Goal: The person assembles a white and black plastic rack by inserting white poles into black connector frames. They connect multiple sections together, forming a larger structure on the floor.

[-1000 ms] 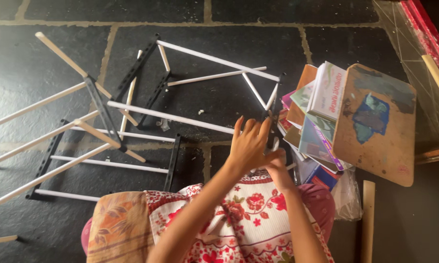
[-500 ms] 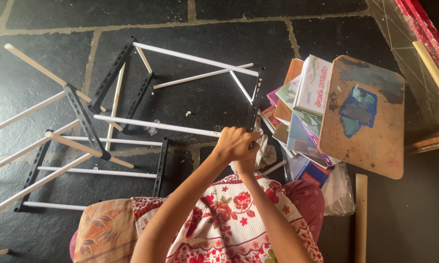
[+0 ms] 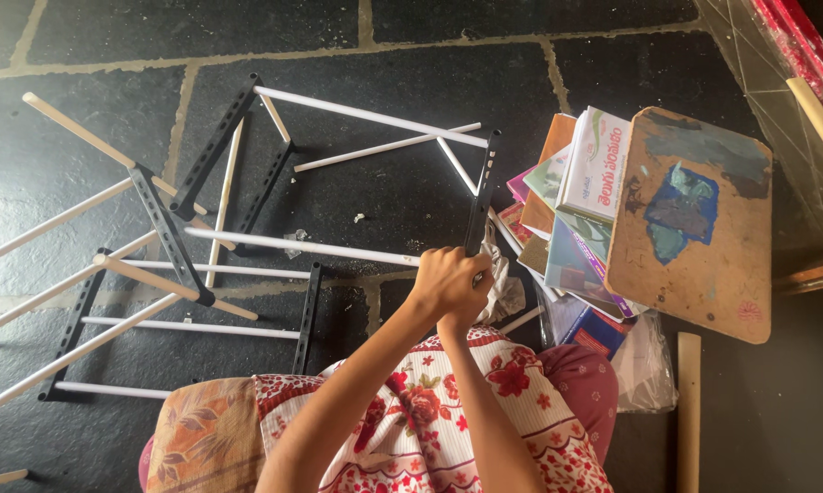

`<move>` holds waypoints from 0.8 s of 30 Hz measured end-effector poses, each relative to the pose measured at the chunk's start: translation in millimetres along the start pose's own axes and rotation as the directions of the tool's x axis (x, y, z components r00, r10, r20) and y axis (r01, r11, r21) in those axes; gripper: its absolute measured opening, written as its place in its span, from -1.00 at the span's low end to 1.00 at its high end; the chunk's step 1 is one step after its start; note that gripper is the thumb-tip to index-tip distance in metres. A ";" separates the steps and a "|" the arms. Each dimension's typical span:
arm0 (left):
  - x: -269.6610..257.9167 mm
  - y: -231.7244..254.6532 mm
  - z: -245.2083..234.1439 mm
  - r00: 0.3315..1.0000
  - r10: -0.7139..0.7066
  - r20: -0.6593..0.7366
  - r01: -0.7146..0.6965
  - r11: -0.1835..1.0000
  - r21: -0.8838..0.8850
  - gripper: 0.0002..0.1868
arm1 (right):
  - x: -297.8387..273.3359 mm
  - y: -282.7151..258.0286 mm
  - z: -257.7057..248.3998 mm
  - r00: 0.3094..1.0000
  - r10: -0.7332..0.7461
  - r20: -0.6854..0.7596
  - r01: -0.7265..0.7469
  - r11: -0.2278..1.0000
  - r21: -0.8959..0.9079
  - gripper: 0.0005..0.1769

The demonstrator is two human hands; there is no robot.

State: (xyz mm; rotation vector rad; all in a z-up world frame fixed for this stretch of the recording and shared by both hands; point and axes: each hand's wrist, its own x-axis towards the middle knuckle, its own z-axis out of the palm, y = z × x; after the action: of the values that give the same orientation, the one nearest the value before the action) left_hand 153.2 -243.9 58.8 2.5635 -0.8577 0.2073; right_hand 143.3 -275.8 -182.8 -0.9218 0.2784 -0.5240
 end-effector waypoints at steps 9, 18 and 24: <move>-4.5 10.7 -2.7 0.996 -0.086 -0.003 0.086 0.995 -0.047 -0.88 | -6.3 0.2 4.7 0.972 -0.113 -0.207 0.024 0.921 -0.389 -0.57; 18.1 -48.6 -1.6 0.916 0.135 0.379 -0.136 0.990 -0.023 -0.87 | -43.0 -128.7 32.4 0.939 -0.148 0.310 0.273 0.868 -0.414 -0.44; 14.7 -42.9 -20.2 0.965 0.173 0.196 -0.175 0.985 -0.005 -0.88 | -34.0 -90.0 34.3 0.920 -0.246 0.306 0.375 0.782 -0.498 -0.49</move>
State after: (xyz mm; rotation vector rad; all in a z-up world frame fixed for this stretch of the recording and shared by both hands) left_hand 190.8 -212.1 66.0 2.5501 -1.1596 0.0113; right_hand 102.1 -278.3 -89.4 -1.6014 0.0596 -0.6543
